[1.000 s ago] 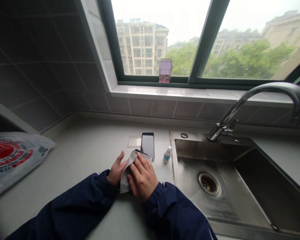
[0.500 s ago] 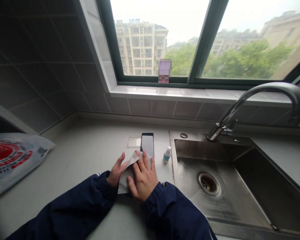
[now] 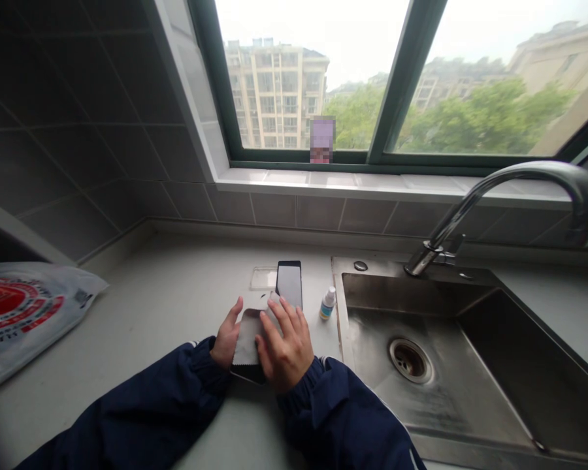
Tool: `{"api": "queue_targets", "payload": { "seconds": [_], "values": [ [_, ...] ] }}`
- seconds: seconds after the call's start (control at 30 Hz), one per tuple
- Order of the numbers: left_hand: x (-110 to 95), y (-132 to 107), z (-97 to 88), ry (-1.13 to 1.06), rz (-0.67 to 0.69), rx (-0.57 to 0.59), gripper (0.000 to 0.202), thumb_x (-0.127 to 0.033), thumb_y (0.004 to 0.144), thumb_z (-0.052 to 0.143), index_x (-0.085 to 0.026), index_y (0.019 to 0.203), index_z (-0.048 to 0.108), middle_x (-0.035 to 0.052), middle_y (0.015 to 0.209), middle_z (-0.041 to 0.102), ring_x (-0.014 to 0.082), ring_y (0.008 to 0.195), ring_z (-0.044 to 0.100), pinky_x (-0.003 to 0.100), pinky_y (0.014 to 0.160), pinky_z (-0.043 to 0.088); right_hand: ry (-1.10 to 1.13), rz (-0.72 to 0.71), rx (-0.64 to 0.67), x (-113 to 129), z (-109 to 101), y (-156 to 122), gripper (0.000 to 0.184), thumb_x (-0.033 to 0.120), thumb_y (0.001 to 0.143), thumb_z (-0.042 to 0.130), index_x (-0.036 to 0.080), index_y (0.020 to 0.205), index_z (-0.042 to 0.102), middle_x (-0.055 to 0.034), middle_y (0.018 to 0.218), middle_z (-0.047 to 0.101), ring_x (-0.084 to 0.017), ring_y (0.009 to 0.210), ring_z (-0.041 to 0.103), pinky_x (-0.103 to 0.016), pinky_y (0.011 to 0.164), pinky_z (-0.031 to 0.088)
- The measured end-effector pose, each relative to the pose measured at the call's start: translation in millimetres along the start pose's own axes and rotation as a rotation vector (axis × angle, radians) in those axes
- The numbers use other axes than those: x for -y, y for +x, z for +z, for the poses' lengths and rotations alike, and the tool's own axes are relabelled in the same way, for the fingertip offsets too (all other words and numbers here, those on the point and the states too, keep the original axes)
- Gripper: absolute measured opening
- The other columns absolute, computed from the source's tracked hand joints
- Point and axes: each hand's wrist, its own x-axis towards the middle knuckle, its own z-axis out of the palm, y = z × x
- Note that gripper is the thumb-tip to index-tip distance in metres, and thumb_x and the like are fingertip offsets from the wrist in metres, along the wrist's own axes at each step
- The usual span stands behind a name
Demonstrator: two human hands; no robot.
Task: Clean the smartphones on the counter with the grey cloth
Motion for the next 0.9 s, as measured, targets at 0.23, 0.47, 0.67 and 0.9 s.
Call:
{"api": "queue_targets", "payload": {
  "seconds": [0.23,0.47,0.67,0.9],
  "values": [
    [3.9,-2.4,4.9,0.004,-0.087,0.039,0.069,-0.063,0.089,0.038,-0.011,0.133,0.05,0.0173,0.109,0.066,0.0318,0.103,0.063,0.042,0.094,0.043,0.087,0.038,-0.105,2.3,-3.5,1.6,0.03,0.017,0.088,0.058,0.022,0.115,0.067,-0.0088,0.09,0.059,-0.023,0.083,0.057,-0.039,0.071,0.052],
    [9.9,-4.7,5.8,-0.102,-0.069,0.049,0.051,-0.057,0.09,0.045,-0.013,0.11,0.062,0.0067,0.081,0.064,0.0172,0.07,0.064,0.028,0.076,0.049,0.259,-0.106,0.038,4.4,-1.0,2.0,0.038,0.012,0.088,0.053,0.017,0.126,0.058,-0.013,0.124,0.06,-0.028,0.123,0.052,-0.046,0.099,0.049],
    [12.5,-1.5,1.6,-0.048,0.012,-0.006,0.062,-0.058,0.093,0.036,-0.015,0.137,0.048,0.0134,0.113,0.065,0.0251,0.108,0.062,0.036,0.098,0.042,0.186,-0.092,0.152,1.7,-0.4,2.4,0.049,0.014,0.091,0.046,0.011,0.14,0.045,-0.0155,0.148,0.043,-0.03,0.143,0.03,-0.053,0.112,0.039],
    [16.3,-0.9,-0.7,-0.008,0.038,0.023,0.064,-0.054,0.096,0.029,-0.015,0.147,0.037,0.016,0.135,0.056,0.0281,0.13,0.049,0.04,0.111,0.03,0.069,-0.008,0.141,1.3,-0.5,0.3,0.052,0.022,0.091,0.048,0.011,0.142,0.044,-0.0159,0.156,0.028,-0.035,0.146,0.017,-0.058,0.112,0.032]
  ]
}}
